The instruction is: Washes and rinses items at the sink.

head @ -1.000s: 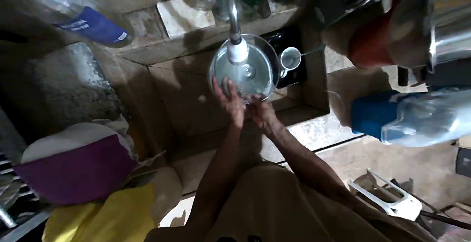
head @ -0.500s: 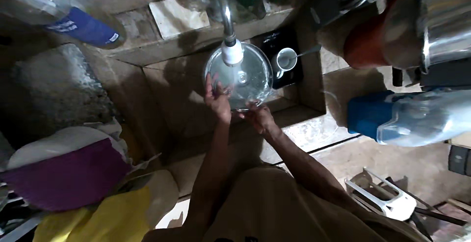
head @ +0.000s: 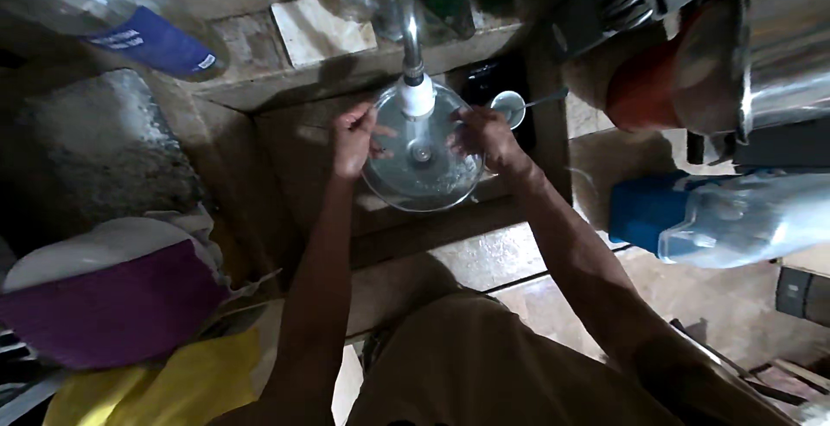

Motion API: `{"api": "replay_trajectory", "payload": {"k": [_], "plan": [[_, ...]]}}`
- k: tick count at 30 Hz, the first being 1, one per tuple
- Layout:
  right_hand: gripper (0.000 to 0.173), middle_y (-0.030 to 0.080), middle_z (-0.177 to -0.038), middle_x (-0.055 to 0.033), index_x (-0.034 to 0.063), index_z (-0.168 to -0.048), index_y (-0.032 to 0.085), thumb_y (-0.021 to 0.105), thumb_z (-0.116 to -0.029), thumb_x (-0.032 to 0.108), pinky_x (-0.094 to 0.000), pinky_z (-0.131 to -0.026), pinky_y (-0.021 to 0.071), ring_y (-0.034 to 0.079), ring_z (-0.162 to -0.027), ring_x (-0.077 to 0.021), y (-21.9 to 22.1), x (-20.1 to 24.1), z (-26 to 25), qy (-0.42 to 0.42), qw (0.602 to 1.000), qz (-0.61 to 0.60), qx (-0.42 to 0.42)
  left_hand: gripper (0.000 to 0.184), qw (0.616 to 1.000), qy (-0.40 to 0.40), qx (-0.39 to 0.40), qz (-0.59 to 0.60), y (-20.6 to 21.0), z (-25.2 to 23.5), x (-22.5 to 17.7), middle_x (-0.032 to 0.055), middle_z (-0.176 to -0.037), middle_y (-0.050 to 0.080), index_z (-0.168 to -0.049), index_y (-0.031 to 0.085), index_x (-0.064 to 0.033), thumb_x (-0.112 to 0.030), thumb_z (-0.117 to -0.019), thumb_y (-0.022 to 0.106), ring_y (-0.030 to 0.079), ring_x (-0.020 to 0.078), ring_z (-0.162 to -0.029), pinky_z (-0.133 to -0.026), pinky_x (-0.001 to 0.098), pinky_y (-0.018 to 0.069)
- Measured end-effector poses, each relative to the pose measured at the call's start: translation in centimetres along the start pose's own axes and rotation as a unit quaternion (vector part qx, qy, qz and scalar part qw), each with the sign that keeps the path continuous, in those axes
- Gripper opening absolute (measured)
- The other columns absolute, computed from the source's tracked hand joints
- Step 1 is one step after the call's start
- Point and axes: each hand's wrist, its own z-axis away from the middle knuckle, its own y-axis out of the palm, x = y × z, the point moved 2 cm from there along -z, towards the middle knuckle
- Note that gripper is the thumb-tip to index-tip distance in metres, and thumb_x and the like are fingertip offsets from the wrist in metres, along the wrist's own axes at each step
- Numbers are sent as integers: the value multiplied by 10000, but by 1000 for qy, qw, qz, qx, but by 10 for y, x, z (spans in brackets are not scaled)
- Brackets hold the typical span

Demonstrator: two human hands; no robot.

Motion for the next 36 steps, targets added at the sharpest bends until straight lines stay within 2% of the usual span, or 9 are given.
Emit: {"api": "replay_trajectory", "payload": {"k": [6,8,11,14,17,22,28,33,36], "plan": [[353,739,-864,-90,18,-1204,618,434,-1107,303,-334,-576,606,696,-633,-169,-1,-6,12,39,997,37,63,308,930,2,174,-325,36,-18,-41,183,-1151,670,-1317,620,-63,-167,-1034,558,657,264,-894,-831,486,541],[339,726,-845,-65,33,-1179,626,443,-1106,308,-313,-558,590,673,-614,-146,3,-7,12,54,995,42,65,323,894,76,255,-360,54,-46,-26,67,-1128,713,-1316,672,-203,-273,-1004,636,675,149,-861,-788,368,572],[362,741,-877,-89,19,-1226,599,423,-1113,315,-336,-589,613,708,-651,-178,-3,-11,11,60,995,42,69,354,868,166,281,-376,58,-57,-21,69,-1223,708,-1300,688,-158,-349,-1008,624,670,133,-1103,-1026,351,506],[379,732,-877,-74,19,-1208,607,390,-1120,317,-313,-581,605,696,-641,-158,-13,-17,16,27,999,16,26,345,923,47,183,-335,36,-22,-30,239,-1253,648,-1318,610,21,-194,-1058,539,646,308,-1124,-1016,501,485],[382,741,-907,-97,14,-1211,614,389,-1123,311,-342,-612,624,712,-675,-186,-15,-35,18,-25,997,-38,-60,373,992,60,-13,-108,21,8,26,105,-1104,718,-1361,611,-22,-249,-1100,471,691,141,-855,-749,342,597],[323,732,-1098,-174,-3,-1319,530,404,-1119,217,-448,-788,648,753,-875,-297,16,-61,25,-46,981,-143,-124,458,965,41,-186,179,58,62,82,176,-1262,669,-1575,300,-54,-112,-1121,306,752,289,-877,-713,431,656],[439,695,-1251,-144,220,-1519,432,445,-1088,140,-436,-768,624,732,-928,-287,34,-72,32,42,984,-172,11,386,974,43,-222,-16,21,48,38,89,-669,622,-1248,591,25,-291,-1119,412,631,175,-509,-505,396,603],[442,697,-1223,-198,162,-1520,440,422,-1084,90,-494,-806,630,736,-917,-338,45,-82,29,21,965,-263,-6,506,973,49,-155,-164,-20,6,-13,141,-1168,691,-1478,456,-108,-372,-1058,556,733,238,-871,-777,449,641],[421,713,-1163,-206,97,-1495,478,469,-1075,81,-501,-779,643,744,-879,-343,24,-72,54,-15,980,-192,-55,572,962,37,-125,-239,-19,-37,-66,142,-1078,716,-1371,576,-82,-532,-1085,369,717,251,-801,-751,473,616]]}}
